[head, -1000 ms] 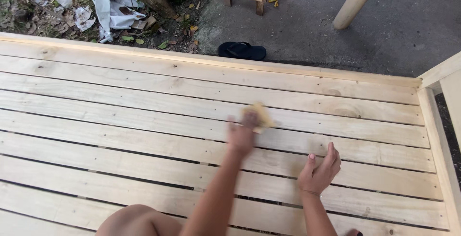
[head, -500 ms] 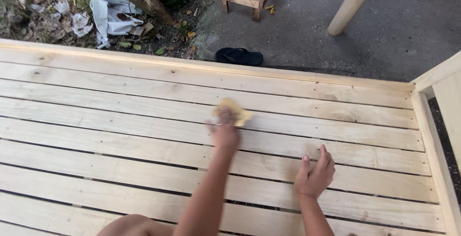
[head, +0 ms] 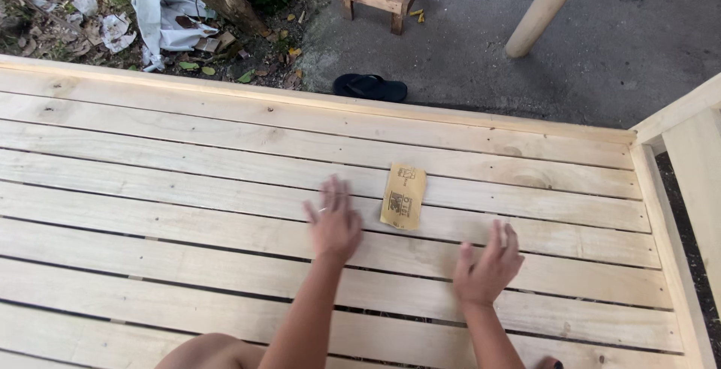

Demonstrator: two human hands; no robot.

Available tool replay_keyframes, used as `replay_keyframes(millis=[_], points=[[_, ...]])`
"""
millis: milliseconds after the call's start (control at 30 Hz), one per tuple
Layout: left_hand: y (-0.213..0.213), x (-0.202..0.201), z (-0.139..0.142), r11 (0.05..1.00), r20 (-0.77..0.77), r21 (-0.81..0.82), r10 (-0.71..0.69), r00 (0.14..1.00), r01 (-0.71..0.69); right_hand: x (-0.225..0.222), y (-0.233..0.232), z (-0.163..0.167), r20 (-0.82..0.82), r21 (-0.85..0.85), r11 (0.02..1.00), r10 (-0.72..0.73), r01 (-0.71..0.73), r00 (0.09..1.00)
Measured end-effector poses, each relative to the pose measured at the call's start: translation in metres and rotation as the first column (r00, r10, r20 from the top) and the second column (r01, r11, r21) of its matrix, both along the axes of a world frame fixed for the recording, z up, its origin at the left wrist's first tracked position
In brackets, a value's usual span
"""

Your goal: The person sits on a slatted wooden bench and sands its wooden slats by hand using a sheet of sandpaper, rubbing back and forth across different boards. They briefly use a dark hand scraper on the slats and continue sanding other sections of the bench.

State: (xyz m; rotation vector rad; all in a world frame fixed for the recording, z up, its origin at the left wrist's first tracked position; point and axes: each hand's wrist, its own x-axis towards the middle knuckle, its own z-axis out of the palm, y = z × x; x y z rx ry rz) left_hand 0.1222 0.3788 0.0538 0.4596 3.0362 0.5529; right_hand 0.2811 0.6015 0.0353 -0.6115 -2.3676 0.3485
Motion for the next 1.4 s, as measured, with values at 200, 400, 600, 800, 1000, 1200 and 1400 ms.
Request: replay_keyframes(millis=[200,400,600,800,1000,1200,1400], points=[[-0.027,-0.017,-0.028,0.999,0.009,0.017,0.050,0.999,-0.050,-0.102,-0.066,-0.006,0.253,-0.163,0.909,0.414,-0.383,0.875],[-0.025,-0.036,-0.029,0.997,0.053,-0.015,0.071,0.996,-0.071,-0.247,-0.078,-0.020,0.533,-0.180,0.892,0.442,-0.414,0.721],[-0.031,-0.040,-0.030,0.998,0.044,-0.026,0.065,0.997,-0.064,-0.232,-0.090,-0.015,0.547,-0.161,0.863,0.481,-0.478,0.685],[-0.031,-0.043,-0.041,0.996,0.069,-0.035,0.079,0.994,-0.077,-0.133,-0.093,-0.011,0.596,-0.163,0.834,0.509,-0.527,0.621],[-0.037,-0.035,-0.034,0.997,0.045,-0.042,0.071,0.996,-0.069,-0.215,-0.107,-0.014,0.564,-0.100,0.872,0.447,-0.479,0.695],[-0.040,-0.033,-0.024,0.996,0.076,-0.041,0.082,0.994,-0.079,-0.137,-0.080,0.001,0.546,-0.124,0.822,0.524,-0.555,0.654],[-0.041,-0.032,-0.028,0.995,0.099,-0.037,0.092,0.991,-0.088,-0.064,-0.022,-0.006,0.497,-0.167,0.946,0.324,-0.278,0.805]])
